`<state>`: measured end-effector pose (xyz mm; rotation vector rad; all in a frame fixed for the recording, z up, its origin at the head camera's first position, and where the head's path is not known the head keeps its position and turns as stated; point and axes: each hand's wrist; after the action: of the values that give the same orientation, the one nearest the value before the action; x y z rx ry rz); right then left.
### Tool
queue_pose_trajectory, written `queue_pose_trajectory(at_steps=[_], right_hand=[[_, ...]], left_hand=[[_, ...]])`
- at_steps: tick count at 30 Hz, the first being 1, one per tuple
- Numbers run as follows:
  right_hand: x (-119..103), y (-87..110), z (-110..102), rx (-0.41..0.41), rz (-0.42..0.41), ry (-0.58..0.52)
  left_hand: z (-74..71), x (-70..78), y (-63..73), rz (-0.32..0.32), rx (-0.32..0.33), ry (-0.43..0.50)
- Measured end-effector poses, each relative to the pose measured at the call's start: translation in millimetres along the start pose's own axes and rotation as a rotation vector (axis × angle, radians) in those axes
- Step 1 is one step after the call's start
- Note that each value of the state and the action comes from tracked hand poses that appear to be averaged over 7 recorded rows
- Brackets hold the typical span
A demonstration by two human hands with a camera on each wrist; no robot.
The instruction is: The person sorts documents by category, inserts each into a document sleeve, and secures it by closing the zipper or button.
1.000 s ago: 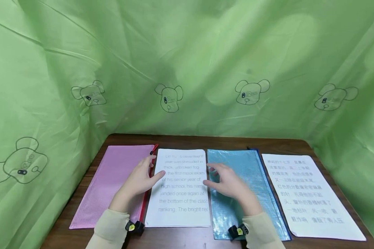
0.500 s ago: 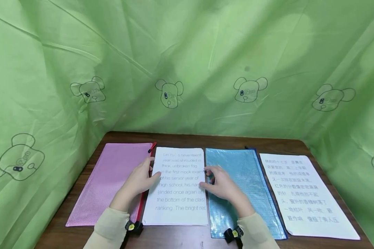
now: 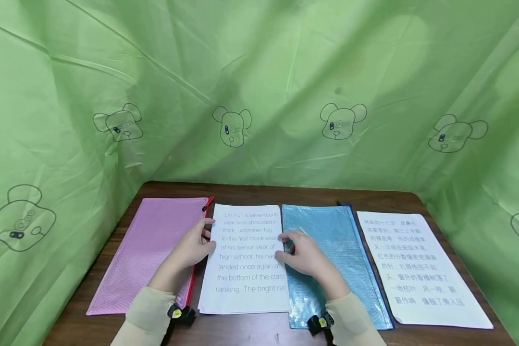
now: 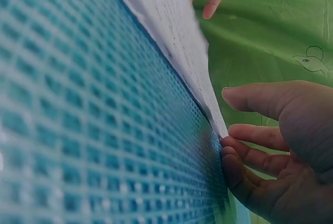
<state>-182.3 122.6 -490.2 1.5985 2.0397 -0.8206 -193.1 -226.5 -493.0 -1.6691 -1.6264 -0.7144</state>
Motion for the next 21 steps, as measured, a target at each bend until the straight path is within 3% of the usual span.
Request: queue_pose_trajectory(at_steps=[8,16,21], right_hand=[[3.8,-1.4,2.5,-0.009,0.002,-0.029],[7.0,-5.7,0.8,-0.023,0.044,-0.294],[0.7,-7.5,-3.5,-0.018,0.048,-0.463]], left_hand=[[0.0,1.1,-1.1,-0.017,0.01,0.134],[-9.9,2.5,-4.4,0.019,0.05,0.365],[-10.8,5.1,-7.4,0.031,0.085,0.439]])
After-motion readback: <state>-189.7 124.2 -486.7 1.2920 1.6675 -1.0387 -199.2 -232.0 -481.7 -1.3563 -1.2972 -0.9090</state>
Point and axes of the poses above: each hand's wrist, its own y-axis away from the middle knuckle, its own z-axis out of the palm, x = y × z, and after that the axes turned 14 degrees about x, right-handed
